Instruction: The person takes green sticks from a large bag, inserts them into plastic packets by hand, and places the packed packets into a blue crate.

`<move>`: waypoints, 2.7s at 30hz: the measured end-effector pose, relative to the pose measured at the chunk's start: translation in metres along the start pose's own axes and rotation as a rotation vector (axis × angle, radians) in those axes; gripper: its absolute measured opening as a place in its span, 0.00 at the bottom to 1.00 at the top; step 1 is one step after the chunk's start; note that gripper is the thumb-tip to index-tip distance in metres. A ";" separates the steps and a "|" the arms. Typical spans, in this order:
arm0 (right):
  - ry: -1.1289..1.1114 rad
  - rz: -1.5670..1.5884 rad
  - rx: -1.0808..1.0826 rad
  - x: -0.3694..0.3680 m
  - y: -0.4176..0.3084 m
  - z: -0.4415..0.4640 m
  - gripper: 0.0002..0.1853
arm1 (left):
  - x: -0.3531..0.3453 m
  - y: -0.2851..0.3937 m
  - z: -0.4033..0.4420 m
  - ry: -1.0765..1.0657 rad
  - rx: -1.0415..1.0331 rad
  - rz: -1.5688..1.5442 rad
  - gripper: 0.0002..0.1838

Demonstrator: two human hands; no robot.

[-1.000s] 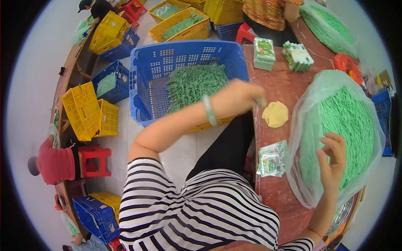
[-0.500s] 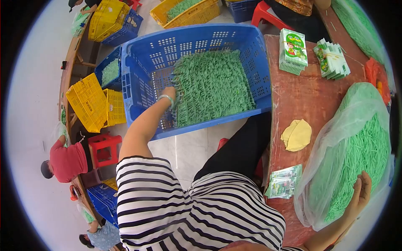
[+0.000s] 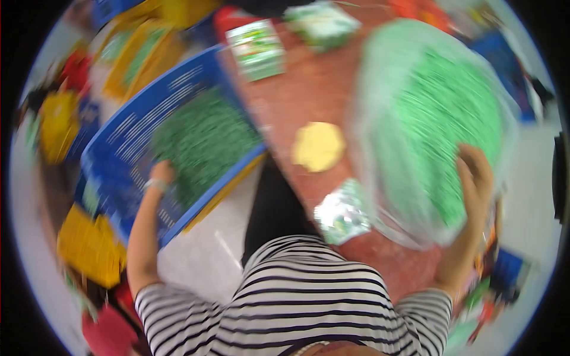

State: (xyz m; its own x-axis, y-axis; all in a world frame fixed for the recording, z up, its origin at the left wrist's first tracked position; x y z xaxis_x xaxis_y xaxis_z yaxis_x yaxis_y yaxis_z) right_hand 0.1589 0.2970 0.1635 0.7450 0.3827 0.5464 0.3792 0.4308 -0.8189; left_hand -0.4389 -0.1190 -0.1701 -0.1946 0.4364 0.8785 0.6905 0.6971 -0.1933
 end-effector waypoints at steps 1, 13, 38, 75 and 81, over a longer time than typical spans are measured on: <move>0.035 -0.062 0.022 0.011 -0.002 -0.004 0.13 | 0.045 0.022 -0.009 0.256 -0.070 -0.106 0.14; -0.036 -0.215 -0.100 0.069 0.058 -0.065 0.08 | 0.198 0.398 -0.268 0.445 -0.937 -0.483 0.16; 0.100 -0.381 -0.211 0.137 0.124 -0.157 0.12 | 0.166 0.408 -0.260 0.271 -0.823 -0.739 0.07; -0.206 -0.656 -0.230 0.037 0.098 0.010 0.10 | 0.158 0.389 -0.246 -0.228 -0.877 -1.245 0.05; -0.199 -0.587 -0.282 0.038 0.103 0.010 0.10 | 0.157 0.400 -0.255 -0.506 -0.892 -1.468 0.06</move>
State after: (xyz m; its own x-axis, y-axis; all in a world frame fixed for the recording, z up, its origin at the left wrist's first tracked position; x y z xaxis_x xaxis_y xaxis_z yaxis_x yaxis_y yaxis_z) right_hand 0.2209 0.3639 0.1021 0.2672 0.3057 0.9139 0.8383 0.3940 -0.3769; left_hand -0.0156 0.0834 0.0014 -0.9891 0.0379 -0.1425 -0.1306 0.2233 0.9659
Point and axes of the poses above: each hand's wrist, its own z-axis towards the middle knuckle, its own x-axis out of the back of the hand, y = z × x, the point moved 8 cm from there along z, towards the middle knuckle, and after that the axes turned 14 degrees about z, right-handed, at the moved point
